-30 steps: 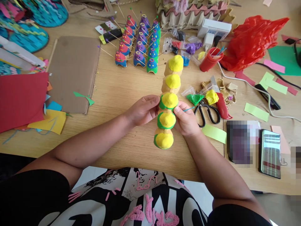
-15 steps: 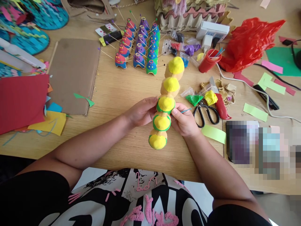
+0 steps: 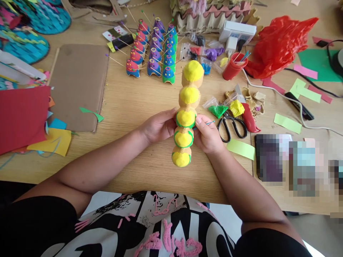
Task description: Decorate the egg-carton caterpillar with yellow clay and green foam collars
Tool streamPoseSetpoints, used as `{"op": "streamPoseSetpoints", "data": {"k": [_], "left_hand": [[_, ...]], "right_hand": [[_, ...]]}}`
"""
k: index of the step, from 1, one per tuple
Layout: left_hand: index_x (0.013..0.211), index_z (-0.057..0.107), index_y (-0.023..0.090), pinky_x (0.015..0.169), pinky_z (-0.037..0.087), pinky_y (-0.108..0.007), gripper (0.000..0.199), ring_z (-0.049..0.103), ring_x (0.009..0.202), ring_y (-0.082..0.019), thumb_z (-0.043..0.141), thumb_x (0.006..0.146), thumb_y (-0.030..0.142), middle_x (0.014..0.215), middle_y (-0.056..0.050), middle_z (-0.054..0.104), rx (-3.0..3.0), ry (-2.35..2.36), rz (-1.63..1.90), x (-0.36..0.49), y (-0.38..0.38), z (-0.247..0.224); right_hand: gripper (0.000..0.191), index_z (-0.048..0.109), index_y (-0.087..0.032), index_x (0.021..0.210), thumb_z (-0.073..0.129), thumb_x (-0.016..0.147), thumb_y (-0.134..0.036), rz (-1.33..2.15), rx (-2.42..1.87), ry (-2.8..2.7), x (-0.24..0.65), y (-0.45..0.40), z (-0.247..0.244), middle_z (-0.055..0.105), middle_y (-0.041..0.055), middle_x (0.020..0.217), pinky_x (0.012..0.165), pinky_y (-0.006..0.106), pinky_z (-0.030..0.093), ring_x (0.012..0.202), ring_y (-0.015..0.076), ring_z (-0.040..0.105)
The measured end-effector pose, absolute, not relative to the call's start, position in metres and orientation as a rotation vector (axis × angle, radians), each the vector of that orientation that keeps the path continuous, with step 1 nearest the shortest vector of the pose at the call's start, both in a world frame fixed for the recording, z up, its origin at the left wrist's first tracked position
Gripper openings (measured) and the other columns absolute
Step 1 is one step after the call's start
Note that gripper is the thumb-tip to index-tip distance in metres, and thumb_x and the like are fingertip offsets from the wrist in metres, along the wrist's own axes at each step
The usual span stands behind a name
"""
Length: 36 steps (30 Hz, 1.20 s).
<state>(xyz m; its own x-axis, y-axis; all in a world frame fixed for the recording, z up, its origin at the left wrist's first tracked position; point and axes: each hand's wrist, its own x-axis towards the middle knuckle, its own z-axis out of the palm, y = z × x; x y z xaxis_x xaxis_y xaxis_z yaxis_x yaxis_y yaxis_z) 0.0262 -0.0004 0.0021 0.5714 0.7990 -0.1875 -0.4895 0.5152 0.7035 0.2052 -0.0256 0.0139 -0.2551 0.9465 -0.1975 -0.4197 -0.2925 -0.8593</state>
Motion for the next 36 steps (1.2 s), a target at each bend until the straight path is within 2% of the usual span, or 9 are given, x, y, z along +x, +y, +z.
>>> {"op": "streamPoseSetpoints", "data": {"k": [3,6,9,12,19,25,30,32,36], "left_hand": [[0.094,0.080,0.019,0.070,0.059,-0.030,0.040,0.075,0.080,-0.020,0.084,0.084,0.058,0.090,-0.006,0.082,0.648,0.520,0.827,0.027,0.000,0.002],[0.093,0.081,0.020,0.072,0.060,-0.032,0.041,0.076,0.082,-0.022,0.086,0.081,0.058,0.093,-0.008,0.083,0.627,0.494,0.801,0.027,0.001,0.004],[0.096,0.080,0.020,0.075,0.061,-0.035,0.037,0.078,0.086,-0.025,0.082,0.084,0.055,0.095,-0.009,0.084,0.594,0.504,0.759,0.027,0.001,0.006],[0.098,0.078,0.020,0.076,0.061,-0.037,0.034,0.079,0.088,-0.027,0.077,0.089,0.052,0.088,-0.008,0.082,0.586,0.522,0.764,0.027,0.002,0.006],[0.097,0.080,0.021,0.078,0.058,-0.037,0.032,0.075,0.083,-0.024,0.079,0.087,0.051,0.089,-0.005,0.082,0.551,0.503,0.783,0.028,0.003,0.002],[0.099,0.079,0.022,0.084,0.055,-0.040,0.035,0.074,0.084,-0.024,0.069,0.096,0.054,0.086,-0.005,0.080,0.574,0.559,0.755,0.025,0.002,0.003],[0.100,0.078,0.024,0.074,0.055,-0.039,0.045,0.074,0.079,-0.025,0.069,0.090,0.067,0.085,-0.006,0.078,0.618,0.563,0.750,0.024,0.003,0.001],[0.101,0.077,0.025,0.072,0.054,-0.038,0.047,0.074,0.080,-0.025,0.068,0.089,0.069,0.084,-0.006,0.077,0.614,0.586,0.759,0.023,0.005,0.000],[0.099,0.075,0.026,0.076,0.056,-0.039,0.049,0.075,0.086,-0.028,0.064,0.091,0.073,0.088,-0.007,0.078,0.621,0.607,0.775,0.021,0.007,0.000]], "right_hand": [[0.044,0.073,-0.026,0.082,0.088,0.072,-0.065,1.748,-0.882,-0.868,0.204,-0.026,0.015,0.067,-0.0007,0.070,0.074,0.042,0.058,0.074,0.0215,0.066],[0.041,0.070,-0.027,0.080,0.091,0.071,-0.061,1.743,-0.900,-0.855,0.204,-0.026,0.015,0.067,-0.0012,0.070,0.073,0.040,0.057,0.074,0.0211,0.065],[0.039,0.070,-0.027,0.078,0.092,0.073,-0.058,1.723,-0.880,-0.852,0.203,-0.028,0.015,0.065,-0.0031,0.070,0.070,0.035,0.055,0.068,0.0159,0.059],[0.041,0.066,-0.025,0.072,0.093,0.073,-0.056,1.682,-0.840,-0.852,0.202,-0.028,0.015,0.062,-0.0043,0.067,0.062,0.030,0.050,0.062,0.0125,0.055],[0.045,0.062,-0.026,0.072,0.091,0.075,-0.060,1.596,-0.878,-0.912,0.199,-0.027,0.012,0.059,-0.0040,0.067,0.055,0.029,0.049,0.058,0.0127,0.051],[0.041,0.067,-0.026,0.075,0.090,0.074,-0.060,1.607,-0.896,-0.923,0.201,-0.027,0.013,0.061,-0.0033,0.068,0.057,0.030,0.050,0.061,0.0134,0.053],[0.044,0.075,-0.028,0.088,0.078,0.081,-0.072,1.549,-0.961,-1.070,0.208,-0.021,0.012,0.065,0.0010,0.073,0.057,0.032,0.048,0.065,0.0172,0.056],[0.043,0.076,-0.028,0.088,0.073,0.087,-0.071,1.423,-1.005,-1.129,0.214,-0.017,0.012,0.066,0.0024,0.076,0.059,0.033,0.048,0.068,0.0178,0.058],[0.049,0.075,-0.030,0.093,0.053,0.099,-0.073,0.994,-1.151,-1.323,0.232,-0.013,0.017,0.071,0.0059,0.098,0.082,0.039,0.055,0.094,0.0229,0.066]]}}
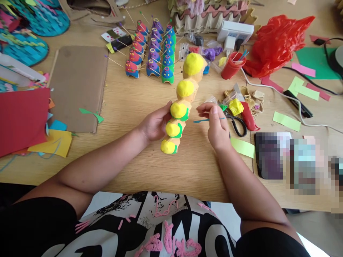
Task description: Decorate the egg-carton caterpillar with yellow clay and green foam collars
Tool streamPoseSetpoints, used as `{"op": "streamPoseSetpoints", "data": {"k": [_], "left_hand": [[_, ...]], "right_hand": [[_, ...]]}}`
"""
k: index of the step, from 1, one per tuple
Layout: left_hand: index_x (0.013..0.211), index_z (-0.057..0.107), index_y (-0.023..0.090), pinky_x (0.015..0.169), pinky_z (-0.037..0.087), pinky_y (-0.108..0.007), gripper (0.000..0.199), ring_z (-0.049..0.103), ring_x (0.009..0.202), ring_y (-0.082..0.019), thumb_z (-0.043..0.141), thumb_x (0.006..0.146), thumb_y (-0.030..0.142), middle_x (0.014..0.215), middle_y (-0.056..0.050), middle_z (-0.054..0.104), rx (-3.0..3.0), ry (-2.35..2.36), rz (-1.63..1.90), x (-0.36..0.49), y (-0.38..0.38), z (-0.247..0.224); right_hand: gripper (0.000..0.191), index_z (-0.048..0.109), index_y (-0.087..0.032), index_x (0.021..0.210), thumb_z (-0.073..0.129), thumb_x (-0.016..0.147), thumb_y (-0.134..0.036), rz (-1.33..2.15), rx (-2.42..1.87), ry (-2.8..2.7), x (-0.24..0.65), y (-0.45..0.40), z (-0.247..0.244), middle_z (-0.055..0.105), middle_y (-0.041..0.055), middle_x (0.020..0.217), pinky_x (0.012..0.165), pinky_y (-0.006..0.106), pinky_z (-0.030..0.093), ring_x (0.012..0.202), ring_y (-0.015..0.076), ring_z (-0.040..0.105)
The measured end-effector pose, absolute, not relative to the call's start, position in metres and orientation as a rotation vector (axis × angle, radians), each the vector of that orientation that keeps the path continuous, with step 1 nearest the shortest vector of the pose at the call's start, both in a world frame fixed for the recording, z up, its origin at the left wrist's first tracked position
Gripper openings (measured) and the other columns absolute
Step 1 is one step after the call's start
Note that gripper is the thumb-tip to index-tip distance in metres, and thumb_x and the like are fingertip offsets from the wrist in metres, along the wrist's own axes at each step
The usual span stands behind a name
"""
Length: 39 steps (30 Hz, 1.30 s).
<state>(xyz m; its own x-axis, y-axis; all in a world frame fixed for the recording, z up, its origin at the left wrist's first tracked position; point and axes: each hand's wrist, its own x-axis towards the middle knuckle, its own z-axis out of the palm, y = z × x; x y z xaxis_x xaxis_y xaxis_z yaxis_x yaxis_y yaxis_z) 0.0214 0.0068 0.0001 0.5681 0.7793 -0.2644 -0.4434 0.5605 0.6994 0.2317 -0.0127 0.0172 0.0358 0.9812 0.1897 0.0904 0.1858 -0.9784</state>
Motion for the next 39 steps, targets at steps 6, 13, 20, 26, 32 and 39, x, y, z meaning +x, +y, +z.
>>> {"op": "streamPoseSetpoints", "data": {"k": [6,13,20,26,32,39], "left_hand": [[0.097,0.074,0.028,0.074,0.055,-0.036,0.045,0.072,0.078,-0.023,0.065,0.090,0.072,0.085,-0.004,0.077,0.578,0.593,0.814,0.022,0.009,-0.003],[0.099,0.075,0.026,0.069,0.052,-0.033,0.047,0.072,0.076,-0.022,0.065,0.092,0.072,0.079,-0.003,0.073,0.585,0.602,0.836,0.022,0.014,-0.007],[0.099,0.071,0.024,0.067,0.051,-0.029,0.044,0.070,0.073,-0.019,0.069,0.093,0.067,0.081,-0.003,0.071,0.466,0.696,0.842,0.023,0.008,0.007],[0.100,0.071,0.023,0.062,0.049,-0.027,0.042,0.068,0.068,-0.017,0.071,0.094,0.064,0.081,-0.002,0.071,0.428,0.693,0.858,0.025,0.007,0.010],[0.098,0.069,0.024,0.060,0.049,-0.028,0.042,0.067,0.065,-0.018,0.072,0.091,0.065,0.075,-0.001,0.068,0.439,0.705,0.879,0.024,0.009,0.008],[0.095,0.071,0.024,0.064,0.052,-0.031,0.046,0.071,0.071,-0.022,0.077,0.084,0.069,0.074,-0.004,0.072,0.447,0.676,0.890,0.023,0.012,0.008]], "right_hand": [[0.042,0.062,-0.026,0.077,0.049,0.105,-0.054,0.499,-1.722,-1.935,0.245,-0.010,0.031,0.055,0.0026,0.066,0.065,0.036,0.035,0.064,0.0207,0.050],[0.023,0.061,-0.024,0.075,0.068,0.092,-0.038,0.641,-1.821,-2.061,0.250,-0.004,0.032,0.058,-0.0004,0.063,0.062,0.033,0.032,0.061,0.0169,0.047],[0.025,0.072,-0.024,0.083,0.085,0.085,-0.045,1.084,-1.410,-1.655,0.253,-0.005,0.034,0.072,0.0006,0.077,0.058,0.031,0.045,0.064,0.0138,0.060],[0.034,0.070,-0.028,0.087,0.096,0.074,-0.046,1.180,-1.137,-1.362,0.239,-0.013,0.030,0.078,-0.0018,0.079,0.066,0.032,0.062,0.074,0.0168,0.076],[0.031,0.070,-0.029,0.085,0.097,0.075,-0.042,1.064,-1.027,-1.297,0.230,-0.010,0.031,0.078,-0.0053,0.078,0.071,0.032,0.066,0.079,0.0162,0.079],[0.036,0.068,-0.030,0.083,0.090,0.079,-0.058,0.966,-0.921,-1.371,0.209,0.011,0.060,0.075,-0.0027,0.079,0.067,0.036,0.064,0.072,0.0170,0.074]]}}
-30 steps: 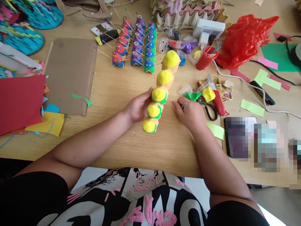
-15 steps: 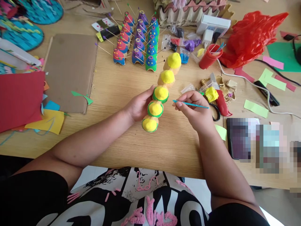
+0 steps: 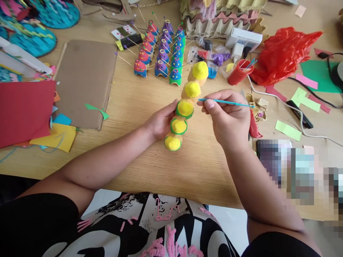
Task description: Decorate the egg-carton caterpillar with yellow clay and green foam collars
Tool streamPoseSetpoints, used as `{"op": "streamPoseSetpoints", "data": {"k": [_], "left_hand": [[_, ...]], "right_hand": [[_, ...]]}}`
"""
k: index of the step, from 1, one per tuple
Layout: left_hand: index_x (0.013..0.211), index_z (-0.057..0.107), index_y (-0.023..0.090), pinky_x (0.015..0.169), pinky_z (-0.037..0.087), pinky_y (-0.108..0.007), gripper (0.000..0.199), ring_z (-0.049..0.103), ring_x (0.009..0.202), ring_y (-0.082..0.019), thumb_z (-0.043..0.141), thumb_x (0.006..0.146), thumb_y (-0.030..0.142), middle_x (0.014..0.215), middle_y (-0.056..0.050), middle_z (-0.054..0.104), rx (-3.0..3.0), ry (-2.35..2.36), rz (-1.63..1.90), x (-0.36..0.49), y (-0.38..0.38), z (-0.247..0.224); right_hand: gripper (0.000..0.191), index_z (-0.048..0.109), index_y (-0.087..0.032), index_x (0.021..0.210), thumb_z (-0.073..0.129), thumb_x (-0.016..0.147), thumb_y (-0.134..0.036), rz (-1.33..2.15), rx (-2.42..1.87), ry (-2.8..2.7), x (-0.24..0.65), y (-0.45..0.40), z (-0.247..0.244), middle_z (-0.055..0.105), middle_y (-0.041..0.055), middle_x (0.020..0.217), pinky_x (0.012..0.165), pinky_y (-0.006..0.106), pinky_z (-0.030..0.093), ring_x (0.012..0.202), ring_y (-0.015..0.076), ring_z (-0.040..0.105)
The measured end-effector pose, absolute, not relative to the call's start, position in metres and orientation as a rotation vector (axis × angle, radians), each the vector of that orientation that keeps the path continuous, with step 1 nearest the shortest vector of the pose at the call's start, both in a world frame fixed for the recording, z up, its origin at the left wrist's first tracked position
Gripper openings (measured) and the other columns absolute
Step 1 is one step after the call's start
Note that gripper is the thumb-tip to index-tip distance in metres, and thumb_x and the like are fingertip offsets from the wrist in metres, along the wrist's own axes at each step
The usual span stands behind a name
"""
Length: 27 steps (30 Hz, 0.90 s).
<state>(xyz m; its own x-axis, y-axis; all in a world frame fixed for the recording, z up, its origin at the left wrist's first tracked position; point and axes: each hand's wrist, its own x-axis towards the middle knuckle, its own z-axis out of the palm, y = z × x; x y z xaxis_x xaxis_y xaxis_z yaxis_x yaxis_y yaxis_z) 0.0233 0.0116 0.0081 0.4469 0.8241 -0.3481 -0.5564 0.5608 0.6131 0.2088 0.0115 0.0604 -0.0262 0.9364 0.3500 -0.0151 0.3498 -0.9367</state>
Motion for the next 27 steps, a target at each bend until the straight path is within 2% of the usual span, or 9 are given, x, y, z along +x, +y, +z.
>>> {"op": "streamPoseSetpoints", "data": {"k": [5,10,15,20,23,27], "left_hand": [[0.097,0.074,0.026,0.073,0.056,-0.035,0.045,0.076,0.086,-0.026,0.075,0.086,0.070,0.085,-0.005,0.077,0.513,0.670,0.939,0.023,0.014,0.005],[0.099,0.076,0.028,0.078,0.059,-0.037,0.047,0.077,0.095,-0.029,0.072,0.086,0.073,0.088,-0.005,0.078,0.558,0.703,0.973,0.022,0.015,0.003],[0.103,0.077,0.028,0.082,0.060,-0.036,0.043,0.078,0.102,-0.030,0.071,0.089,0.069,0.095,-0.004,0.080,0.550,0.701,0.938,0.021,0.013,0.006],[0.106,0.076,0.027,0.088,0.062,-0.037,0.035,0.079,0.107,-0.029,0.071,0.094,0.060,0.096,-0.002,0.082,0.485,0.678,0.934,0.021,0.012,0.006],[0.108,0.075,0.025,0.090,0.062,-0.035,0.032,0.079,0.107,-0.028,0.071,0.096,0.055,0.098,-0.003,0.082,0.443,0.650,0.933,0.021,0.010,0.007],[0.111,0.074,0.024,0.085,0.062,-0.033,0.034,0.079,0.105,-0.027,0.072,0.096,0.054,0.097,-0.004,0.081,0.424,0.641,0.945,0.022,0.010,0.010]], "right_hand": [[0.029,0.063,-0.031,0.088,0.086,0.088,-0.049,0.795,-0.825,-1.451,0.195,0.009,0.050,0.070,-0.0043,0.076,0.066,0.036,0.059,0.069,0.0154,0.068],[0.019,0.069,-0.030,0.089,0.088,0.086,-0.035,0.686,-0.718,-1.617,0.202,0.008,0.022,0.066,-0.0007,0.090,0.075,0.039,0.055,0.081,0.0167,0.064],[0.017,0.068,-0.032,0.088,0.084,0.088,-0.038,0.639,-0.746,-1.703,0.205,0.013,0.008,0.058,0.0008,0.092,0.083,0.046,0.057,0.087,0.0201,0.062],[0.013,0.069,-0.032,0.093,0.079,0.091,-0.039,0.601,-0.787,-1.752,0.206,0.012,-0.003,0.060,0.0034,0.114,0.101,0.056,0.057,0.111,0.0249,0.063],[0.014,0.068,-0.031,0.095,0.078,0.091,-0.040,0.585,-0.824,-1.778,0.208,0.011,-0.009,0.059,0.0040,0.122,0.104,0.057,0.057,0.118,0.0263,0.062],[0.015,0.067,-0.031,0.093,0.077,0.092,-0.043,0.537,-0.859,-1.782,0.208,0.009,-0.008,0.058,0.0039,0.121,0.106,0.057,0.056,0.120,0.0269,0.061]]}}
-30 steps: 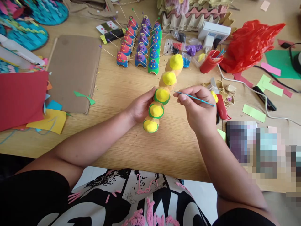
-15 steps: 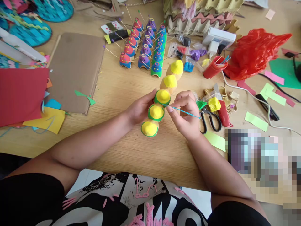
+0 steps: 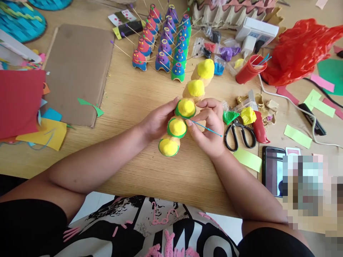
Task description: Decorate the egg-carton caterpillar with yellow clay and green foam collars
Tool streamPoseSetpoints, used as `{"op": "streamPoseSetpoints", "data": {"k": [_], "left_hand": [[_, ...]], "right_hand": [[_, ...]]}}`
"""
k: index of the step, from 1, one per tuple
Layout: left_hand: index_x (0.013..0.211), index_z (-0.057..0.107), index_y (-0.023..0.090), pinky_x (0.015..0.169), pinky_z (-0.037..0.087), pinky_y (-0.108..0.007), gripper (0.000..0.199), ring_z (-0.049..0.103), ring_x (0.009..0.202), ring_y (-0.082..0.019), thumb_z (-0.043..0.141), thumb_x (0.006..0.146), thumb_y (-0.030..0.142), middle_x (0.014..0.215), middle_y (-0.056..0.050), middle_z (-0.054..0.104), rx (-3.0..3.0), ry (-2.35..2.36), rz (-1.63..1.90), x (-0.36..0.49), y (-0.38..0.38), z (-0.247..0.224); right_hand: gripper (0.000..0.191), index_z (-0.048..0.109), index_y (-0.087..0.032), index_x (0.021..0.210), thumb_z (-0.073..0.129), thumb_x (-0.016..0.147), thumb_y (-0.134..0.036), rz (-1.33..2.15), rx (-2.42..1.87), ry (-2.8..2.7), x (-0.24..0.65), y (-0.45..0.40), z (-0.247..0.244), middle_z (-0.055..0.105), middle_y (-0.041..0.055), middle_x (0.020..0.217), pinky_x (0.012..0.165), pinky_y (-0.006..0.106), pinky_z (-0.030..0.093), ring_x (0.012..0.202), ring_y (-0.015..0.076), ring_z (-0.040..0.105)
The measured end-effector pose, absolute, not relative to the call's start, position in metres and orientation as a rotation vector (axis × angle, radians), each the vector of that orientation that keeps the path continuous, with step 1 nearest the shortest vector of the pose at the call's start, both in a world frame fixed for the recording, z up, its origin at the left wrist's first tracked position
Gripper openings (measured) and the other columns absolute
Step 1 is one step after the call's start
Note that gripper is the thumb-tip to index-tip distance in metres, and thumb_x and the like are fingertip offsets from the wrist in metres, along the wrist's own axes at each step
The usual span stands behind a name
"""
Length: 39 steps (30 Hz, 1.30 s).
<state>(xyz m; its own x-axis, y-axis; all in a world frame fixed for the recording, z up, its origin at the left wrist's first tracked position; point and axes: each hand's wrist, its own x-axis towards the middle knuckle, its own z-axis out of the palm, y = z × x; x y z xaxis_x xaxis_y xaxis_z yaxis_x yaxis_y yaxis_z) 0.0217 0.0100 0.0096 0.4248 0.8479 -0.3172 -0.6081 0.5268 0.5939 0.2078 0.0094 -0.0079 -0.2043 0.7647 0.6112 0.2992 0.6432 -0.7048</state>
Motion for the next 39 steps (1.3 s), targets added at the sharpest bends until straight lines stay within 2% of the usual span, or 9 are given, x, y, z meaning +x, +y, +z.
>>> {"op": "streamPoseSetpoints", "data": {"k": [7,11,16,22,27,31,37,39], "left_hand": [[0.100,0.075,0.023,0.078,0.059,-0.034,0.037,0.077,0.102,-0.028,0.079,0.088,0.058,0.092,-0.006,0.080,0.532,0.566,0.961,0.023,0.010,0.006],[0.094,0.075,0.022,0.079,0.058,-0.032,0.033,0.076,0.100,-0.025,0.079,0.090,0.054,0.090,-0.006,0.079,0.574,0.557,0.998,0.023,0.009,0.005],[0.090,0.074,0.021,0.071,0.054,-0.029,0.029,0.074,0.083,-0.020,0.081,0.089,0.049,0.086,-0.003,0.077,0.582,0.605,1.036,0.022,0.008,0.008],[0.090,0.072,0.020,0.074,0.056,-0.029,0.035,0.076,0.087,-0.020,0.074,0.094,0.055,0.081,-0.003,0.077,0.603,0.736,1.076,0.022,0.009,0.016],[0.084,0.072,0.018,0.069,0.054,-0.025,0.039,0.072,0.075,-0.013,0.077,0.093,0.056,0.080,-0.001,0.076,0.621,0.672,1.114,0.021,0.008,0.018],[0.081,0.072,0.018,0.063,0.051,-0.023,0.040,0.065,0.066,-0.009,0.082,0.089,0.055,0.072,0.002,0.071,0.614,0.670,1.119,0.021,0.005,0.023],[0.081,0.073,0.017,0.064,0.050,-0.023,0.026,0.065,0.067,-0.010,0.073,0.099,0.037,0.074,0.000,0.071,0.630,0.770,1.162,0.020,0.005,0.024],[0.083,0.073,0.018,0.067,0.051,-0.024,0.025,0.067,0.070,-0.010,0.073,0.099,0.036,0.078,0.000,0.073,0.649,0.808,1.158,0.019,0.005,0.022]], "right_hand": [[0.022,0.064,-0.030,0.087,0.076,0.091,-0.047,0.410,-0.979,-1.790,0.205,0.004,-0.001,0.057,0.0062,0.117,0.106,0.057,0.054,0.119,0.0301,0.060],[0.025,0.063,-0.029,0.084,0.077,0.090,-0.049,0.400,-0.968,-1.784,0.205,0.003,0.001,0.056,0.0060,0.110,0.108,0.059,0.053,0.117,0.0304,0.060],[0.026,0.066,-0.029,0.080,0.085,0.085,-0.046,0.450,-0.924,-1.767,0.203,0.004,0.005,0.055,0.0049,0.102,0.108,0.058,0.053,0.112,0.0293,0.061],[0.021,0.072,-0.031,0.085,0.081,0.088,-0.050,0.475,-0.926,-1.766,0.204,0.008,0.002,0.055,0.0047,0.102,0.105,0.058,0.054,0.111,0.0290,0.061],[0.025,0.068,-0.032,0.086,0.083,0.086,-0.052,0.494,-0.910,-1.769,0.207,0.009,-0.002,0.055,0.0046,0.104,0.107,0.059,0.052,0.113,0.0301,0.060],[0.025,0.067,-0.031,0.085,0.084,0.085,-0.050,0.481,-0.875,-1.811,0.208,0.009,0.001,0.053,0.0048,0.103,0.107,0.059,0.051,0.112,0.0301,0.058],[0.024,0.066,-0.031,0.084,0.086,0.084,-0.044,0.494,-0.826,-1.854,0.207,0.008,0.005,0.050,0.0044,0.102,0.104,0.059,0.053,0.112,0.0298,0.057],[0.024,0.066,-0.031,0.085,0.086,0.084,-0.044,0.500,-0.833,-1.865,0.208,0.008,0.004,0.051,0.0047,0.103,0.103,0.058,0.053,0.113,0.0300,0.057]]}}
